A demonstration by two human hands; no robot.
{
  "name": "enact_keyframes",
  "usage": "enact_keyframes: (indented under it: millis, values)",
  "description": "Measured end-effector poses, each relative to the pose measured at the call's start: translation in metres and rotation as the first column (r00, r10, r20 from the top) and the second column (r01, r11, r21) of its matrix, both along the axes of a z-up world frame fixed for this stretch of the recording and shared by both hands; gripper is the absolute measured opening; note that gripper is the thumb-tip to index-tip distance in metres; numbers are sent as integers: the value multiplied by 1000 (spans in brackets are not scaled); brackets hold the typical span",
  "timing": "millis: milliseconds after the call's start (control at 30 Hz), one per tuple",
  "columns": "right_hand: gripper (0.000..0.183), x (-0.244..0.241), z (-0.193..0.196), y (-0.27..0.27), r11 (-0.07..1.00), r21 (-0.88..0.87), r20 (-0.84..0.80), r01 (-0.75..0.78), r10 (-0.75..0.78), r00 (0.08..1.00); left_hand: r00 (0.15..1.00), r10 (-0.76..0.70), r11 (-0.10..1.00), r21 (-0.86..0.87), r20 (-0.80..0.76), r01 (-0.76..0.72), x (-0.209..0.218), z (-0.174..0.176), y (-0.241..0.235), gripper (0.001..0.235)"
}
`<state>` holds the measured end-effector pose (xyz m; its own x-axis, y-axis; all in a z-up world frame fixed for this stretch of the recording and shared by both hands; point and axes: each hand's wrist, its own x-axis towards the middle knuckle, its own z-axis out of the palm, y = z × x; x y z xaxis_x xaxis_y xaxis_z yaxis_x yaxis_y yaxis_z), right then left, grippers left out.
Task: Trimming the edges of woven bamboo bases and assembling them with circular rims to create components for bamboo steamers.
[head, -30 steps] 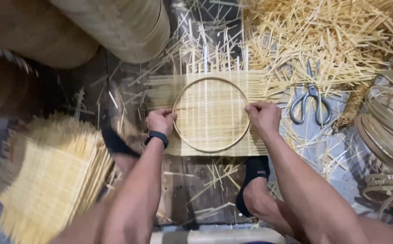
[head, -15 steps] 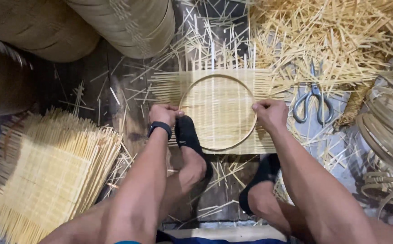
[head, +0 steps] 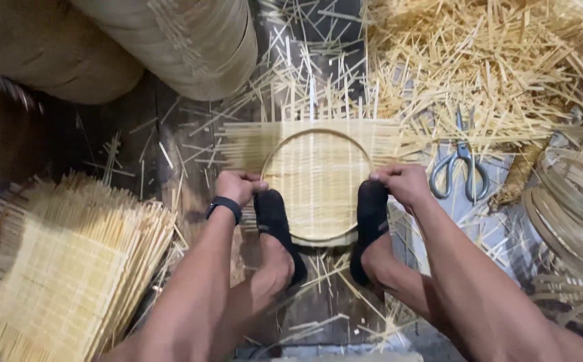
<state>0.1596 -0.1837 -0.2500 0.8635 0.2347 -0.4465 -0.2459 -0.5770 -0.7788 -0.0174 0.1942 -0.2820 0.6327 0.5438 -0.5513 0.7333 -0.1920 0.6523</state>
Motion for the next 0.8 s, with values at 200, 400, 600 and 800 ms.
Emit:
enact_keyframes:
  millis: [200, 400, 600, 800]
  values:
    - [71, -66, 122, 96, 814, -380, 268, -438, 551, 791, 870, -492, 747, 525, 25, 407, 83, 88, -34, 41]
    - [101, -128, 54, 123, 455, -615, 342, -644, 890, 302, 584, -580, 801, 529, 568, 281, 143, 5, -44, 24]
    - [96, -128, 51, 123, 525, -674, 502, -520, 842, 199, 797, -267, 955, 39, 542, 293, 150, -1, -46, 15]
    - [71, -53, 78, 122, 691, -422, 539, -587, 712, 450, 637, -289, 940, 85, 714, 330, 141, -1, -55, 21]
